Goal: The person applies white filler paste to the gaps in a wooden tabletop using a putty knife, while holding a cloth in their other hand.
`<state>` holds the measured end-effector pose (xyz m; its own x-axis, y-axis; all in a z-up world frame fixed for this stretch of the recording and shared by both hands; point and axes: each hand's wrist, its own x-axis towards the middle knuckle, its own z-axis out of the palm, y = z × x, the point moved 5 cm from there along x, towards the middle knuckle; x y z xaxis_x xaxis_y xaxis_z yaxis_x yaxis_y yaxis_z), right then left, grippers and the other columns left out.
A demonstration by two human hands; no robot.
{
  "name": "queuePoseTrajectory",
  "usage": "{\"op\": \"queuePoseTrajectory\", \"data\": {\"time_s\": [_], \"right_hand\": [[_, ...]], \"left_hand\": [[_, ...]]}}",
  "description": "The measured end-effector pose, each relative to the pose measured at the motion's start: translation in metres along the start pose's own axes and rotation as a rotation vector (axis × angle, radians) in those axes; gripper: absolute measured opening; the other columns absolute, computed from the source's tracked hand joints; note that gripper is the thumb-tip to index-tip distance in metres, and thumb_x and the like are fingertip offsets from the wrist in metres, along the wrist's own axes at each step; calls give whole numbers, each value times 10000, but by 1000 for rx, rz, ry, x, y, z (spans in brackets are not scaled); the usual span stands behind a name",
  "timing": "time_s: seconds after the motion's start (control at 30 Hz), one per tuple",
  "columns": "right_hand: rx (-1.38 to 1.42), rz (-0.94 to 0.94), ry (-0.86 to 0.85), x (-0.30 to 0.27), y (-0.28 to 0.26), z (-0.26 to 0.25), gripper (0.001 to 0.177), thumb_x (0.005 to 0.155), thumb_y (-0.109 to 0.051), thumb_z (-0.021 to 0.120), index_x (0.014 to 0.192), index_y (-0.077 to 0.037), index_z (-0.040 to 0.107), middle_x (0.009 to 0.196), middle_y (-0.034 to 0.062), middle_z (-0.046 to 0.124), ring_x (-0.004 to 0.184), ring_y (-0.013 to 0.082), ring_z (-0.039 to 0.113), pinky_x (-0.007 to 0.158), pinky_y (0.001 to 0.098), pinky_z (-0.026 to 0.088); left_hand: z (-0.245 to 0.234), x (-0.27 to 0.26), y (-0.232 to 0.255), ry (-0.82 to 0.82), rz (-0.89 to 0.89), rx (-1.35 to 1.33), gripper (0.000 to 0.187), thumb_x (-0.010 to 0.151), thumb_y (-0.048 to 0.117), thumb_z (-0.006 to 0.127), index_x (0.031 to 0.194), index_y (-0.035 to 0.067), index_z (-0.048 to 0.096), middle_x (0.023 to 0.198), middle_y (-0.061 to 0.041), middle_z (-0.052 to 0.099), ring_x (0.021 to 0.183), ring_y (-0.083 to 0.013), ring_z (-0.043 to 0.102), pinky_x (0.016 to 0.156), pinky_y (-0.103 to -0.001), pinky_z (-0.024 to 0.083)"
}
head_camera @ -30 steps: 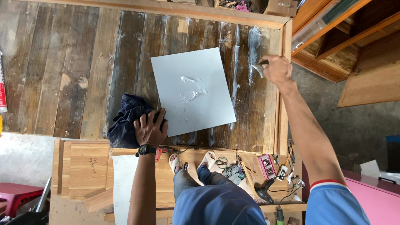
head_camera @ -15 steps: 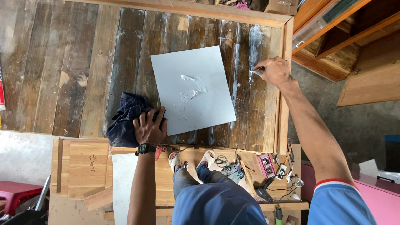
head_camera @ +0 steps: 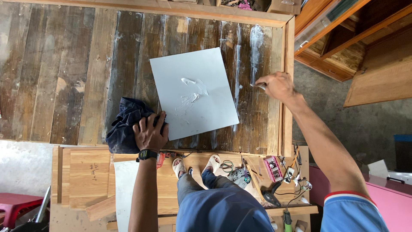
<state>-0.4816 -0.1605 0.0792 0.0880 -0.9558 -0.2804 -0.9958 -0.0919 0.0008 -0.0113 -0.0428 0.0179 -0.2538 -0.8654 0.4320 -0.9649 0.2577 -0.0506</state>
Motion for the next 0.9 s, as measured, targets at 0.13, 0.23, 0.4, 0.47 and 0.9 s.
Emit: {"op": "queuePoseTrajectory", "data": {"time_s": [0.13,0.23,0.4,0.47,0.9], "right_hand": [[15,-50,-51,-19,-3,0,375,922,-56,701,1173,-322,784,972,67,818,859,258,783,915,454,610],[44,-51,-36,-26,-15,-24,315,938,-89,718,1154,-307,787,968,67,819,877,268,787,904,446,614],[46,-56,152,-19,1,-16,256,916,-147,770,1090,-334,792,903,42,801,845,277,778,830,432,628],[-43,-58,110,-30,-12,-19,329,983,-91,648,1157,-340,774,882,32,804,611,163,724,623,282,615],[-31,-73,-89,-49,-20,-17,351,998,-109,617,1165,-380,766,904,-28,809,492,96,599,514,208,469]], "left_hand": [[-1,0,-1,5,2,5,434,1045,535,510,1426,378,646,1246,-21,598,1142,-281,539,916,-483,385],[-2,0,0,7,6,1,431,1054,530,500,1429,373,644,1244,-24,595,1139,-280,539,912,-483,388],[-5,4,0,37,6,6,430,1031,535,527,1410,382,659,1243,-16,605,1128,-276,542,900,-485,389],[-5,3,0,14,19,6,433,1049,521,499,1424,364,648,1236,-20,592,1132,-290,542,915,-482,392],[-2,1,0,-26,3,9,432,1035,521,535,1424,373,649,1240,-18,582,1140,-289,533,922,-479,393]]}}
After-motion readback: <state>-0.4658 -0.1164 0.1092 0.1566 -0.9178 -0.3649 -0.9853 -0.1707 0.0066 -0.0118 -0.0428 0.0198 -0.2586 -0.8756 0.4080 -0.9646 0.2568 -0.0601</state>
